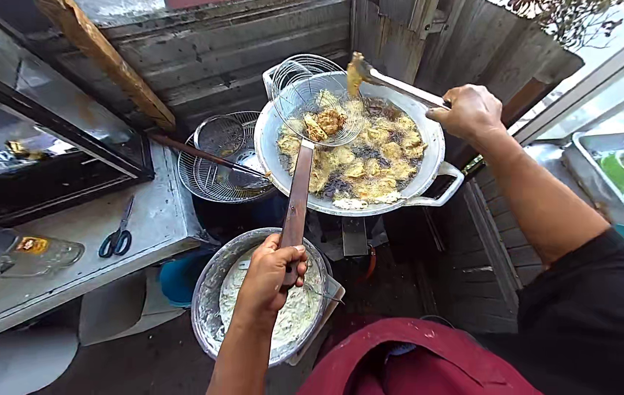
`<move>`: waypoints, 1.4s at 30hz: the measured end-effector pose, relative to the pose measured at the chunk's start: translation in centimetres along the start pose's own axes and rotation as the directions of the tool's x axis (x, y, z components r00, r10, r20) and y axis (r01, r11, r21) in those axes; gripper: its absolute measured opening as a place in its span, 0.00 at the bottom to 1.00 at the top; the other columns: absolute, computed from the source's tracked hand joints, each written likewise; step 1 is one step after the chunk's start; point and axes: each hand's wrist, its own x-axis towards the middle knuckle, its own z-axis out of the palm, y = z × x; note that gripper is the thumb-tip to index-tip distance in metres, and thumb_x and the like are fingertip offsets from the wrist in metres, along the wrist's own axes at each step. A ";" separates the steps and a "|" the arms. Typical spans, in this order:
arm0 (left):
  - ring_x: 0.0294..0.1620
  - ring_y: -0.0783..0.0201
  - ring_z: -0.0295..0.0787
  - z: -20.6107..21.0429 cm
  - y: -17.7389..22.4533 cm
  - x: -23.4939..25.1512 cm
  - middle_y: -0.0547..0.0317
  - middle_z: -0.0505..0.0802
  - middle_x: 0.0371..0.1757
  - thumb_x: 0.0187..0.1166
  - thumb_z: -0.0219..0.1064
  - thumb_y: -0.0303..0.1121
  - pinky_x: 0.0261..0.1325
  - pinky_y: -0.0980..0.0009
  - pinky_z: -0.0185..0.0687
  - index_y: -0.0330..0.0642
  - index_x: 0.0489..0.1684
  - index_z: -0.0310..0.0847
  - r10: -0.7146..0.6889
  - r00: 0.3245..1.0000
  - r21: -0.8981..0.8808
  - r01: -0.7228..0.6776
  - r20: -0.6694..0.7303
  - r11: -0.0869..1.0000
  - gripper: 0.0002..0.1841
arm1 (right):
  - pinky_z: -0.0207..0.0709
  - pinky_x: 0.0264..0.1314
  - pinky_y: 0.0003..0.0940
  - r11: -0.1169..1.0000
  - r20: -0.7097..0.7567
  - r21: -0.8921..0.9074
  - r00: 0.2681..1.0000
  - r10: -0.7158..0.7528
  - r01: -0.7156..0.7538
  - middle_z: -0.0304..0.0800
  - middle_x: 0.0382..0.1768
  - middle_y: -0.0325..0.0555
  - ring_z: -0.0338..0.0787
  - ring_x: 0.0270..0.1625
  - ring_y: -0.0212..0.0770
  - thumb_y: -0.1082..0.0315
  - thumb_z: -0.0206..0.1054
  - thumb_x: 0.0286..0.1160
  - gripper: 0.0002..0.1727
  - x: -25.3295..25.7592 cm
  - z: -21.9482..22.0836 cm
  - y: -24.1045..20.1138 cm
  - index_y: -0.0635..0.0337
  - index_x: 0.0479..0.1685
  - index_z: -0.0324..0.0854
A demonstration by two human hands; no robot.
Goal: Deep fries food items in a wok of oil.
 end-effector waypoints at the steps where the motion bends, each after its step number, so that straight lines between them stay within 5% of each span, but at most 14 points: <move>1: 0.11 0.72 0.76 0.1 0.1 0.1 0.57 0.83 0.22 0.84 0.53 0.18 0.10 0.81 0.71 0.36 0.55 0.71 -0.005 1.000 -0.015 0.005 0.009 1.000 0.08 | 0.73 0.59 0.77 0.999 0.019 -0.012 0.999 -0.035 0.035 0.88 0.58 0.71 0.86 0.66 0.72 0.42 0.65 0.83 0.31 -0.6 -0.1 -1.0 0.66 0.56 0.86; 7: 0.11 0.74 0.77 -1.4 -0.6 0.0 0.56 0.84 0.22 0.85 0.50 0.18 0.10 0.83 0.70 0.36 0.54 0.71 -0.029 0.999 -0.097 0.034 0.046 0.995 0.08 | 0.71 0.58 0.81 0.994 0.046 -0.111 0.999 -0.009 0.014 0.85 0.59 0.78 0.83 0.67 0.79 0.39 0.65 0.82 0.36 -4.3 -2.1 -0.2 0.70 0.60 0.81; 10: 0.11 0.73 0.77 -2.5 -1.0 -0.5 0.56 0.83 0.21 0.84 0.51 0.17 0.10 0.82 0.71 0.36 0.53 0.71 -0.002 0.999 -0.087 0.006 0.044 0.996 0.09 | 0.72 0.52 0.82 0.983 0.109 -0.183 0.994 0.020 0.000 0.86 0.51 0.79 0.85 0.60 0.81 0.41 0.70 0.80 0.34 -6.9 -2.2 3.6 0.72 0.51 0.83; 14: 0.10 0.73 0.77 -3.3 -0.9 -1.6 0.57 0.84 0.22 0.83 0.50 0.17 0.10 0.82 0.72 0.36 0.55 0.72 0.025 0.999 -0.086 -0.023 0.027 0.996 0.11 | 0.71 0.54 0.77 0.999 0.316 -0.052 0.948 0.030 -0.014 0.88 0.43 0.72 0.86 0.54 0.72 0.45 0.70 0.82 0.28 -7.3 0.4 7.5 0.69 0.42 0.87; 17: 0.10 0.74 0.76 -3.6 -0.6 -2.2 0.57 0.84 0.22 0.82 0.50 0.17 0.10 0.83 0.71 0.36 0.53 0.73 0.065 0.998 -0.093 -0.062 0.024 0.994 0.11 | 0.70 0.60 0.74 0.991 0.385 0.091 0.921 0.061 -0.103 0.88 0.49 0.73 0.85 0.54 0.68 0.50 0.70 0.84 0.26 -5.3 2.5 7.9 0.72 0.50 0.88; 21: 0.10 0.74 0.76 -4.0 -0.2 -2.7 0.56 0.85 0.23 0.82 0.49 0.17 0.10 0.83 0.71 0.37 0.54 0.73 0.085 0.996 -0.105 -0.081 0.034 0.991 0.11 | 0.69 0.46 0.58 0.982 0.428 0.158 0.903 0.030 -0.108 0.81 0.38 0.62 0.75 0.38 0.52 0.52 0.72 0.82 0.25 -2.6 5.6 6.7 0.74 0.46 0.86; 24: 0.11 0.74 0.77 -4.4 -0.2 -3.0 0.56 0.85 0.23 0.82 0.49 0.17 0.10 0.83 0.71 0.37 0.56 0.73 0.092 0.995 -0.118 -0.087 0.043 0.989 0.13 | 0.72 0.58 0.74 0.999 0.397 0.050 0.917 -0.034 0.016 0.89 0.45 0.69 0.86 0.54 0.67 0.48 0.75 0.79 0.26 -2.3 5.8 6.0 0.69 0.42 0.90; 26: 0.11 0.74 0.76 -4.5 -0.3 -3.1 0.56 0.85 0.23 0.82 0.48 0.17 0.10 0.83 0.71 0.37 0.58 0.73 0.087 0.995 -0.123 -0.080 0.045 0.989 0.14 | 0.73 0.56 0.77 0.997 0.363 -0.025 0.930 -0.054 0.068 0.91 0.46 0.67 0.88 0.56 0.69 0.44 0.73 0.78 0.25 -3.3 5.0 5.5 0.62 0.44 0.91; 35: 0.11 0.74 0.77 -5.0 -0.6 -3.2 0.55 0.84 0.23 0.82 0.49 0.17 0.11 0.83 0.72 0.38 0.58 0.73 0.073 0.997 -0.136 -0.068 0.030 0.988 0.13 | 0.76 0.44 0.74 0.941 0.183 -0.299 0.978 -0.105 0.157 0.90 0.41 0.69 0.90 0.51 0.74 0.46 0.70 0.81 0.25 -10.8 1.3 2.4 0.63 0.49 0.86; 38: 0.11 0.74 0.77 -5.0 -0.4 -3.1 0.55 0.84 0.23 0.83 0.48 0.17 0.11 0.83 0.72 0.37 0.59 0.73 0.083 0.996 -0.141 -0.078 0.030 0.987 0.14 | 0.76 0.42 0.71 0.944 0.249 -0.286 0.964 -0.092 0.164 0.89 0.37 0.66 0.90 0.47 0.71 0.43 0.71 0.80 0.25 -10.7 1.2 1.9 0.60 0.43 0.86; 42: 0.11 0.74 0.77 -5.1 -0.3 -3.1 0.55 0.84 0.23 0.83 0.48 0.17 0.11 0.83 0.72 0.37 0.60 0.73 0.100 0.994 -0.152 -0.093 0.037 0.984 0.14 | 0.76 0.49 0.74 0.973 0.361 -0.213 0.933 -0.005 0.088 0.89 0.44 0.67 0.89 0.54 0.70 0.41 0.72 0.78 0.29 -8.2 3.6 1.4 0.64 0.42 0.85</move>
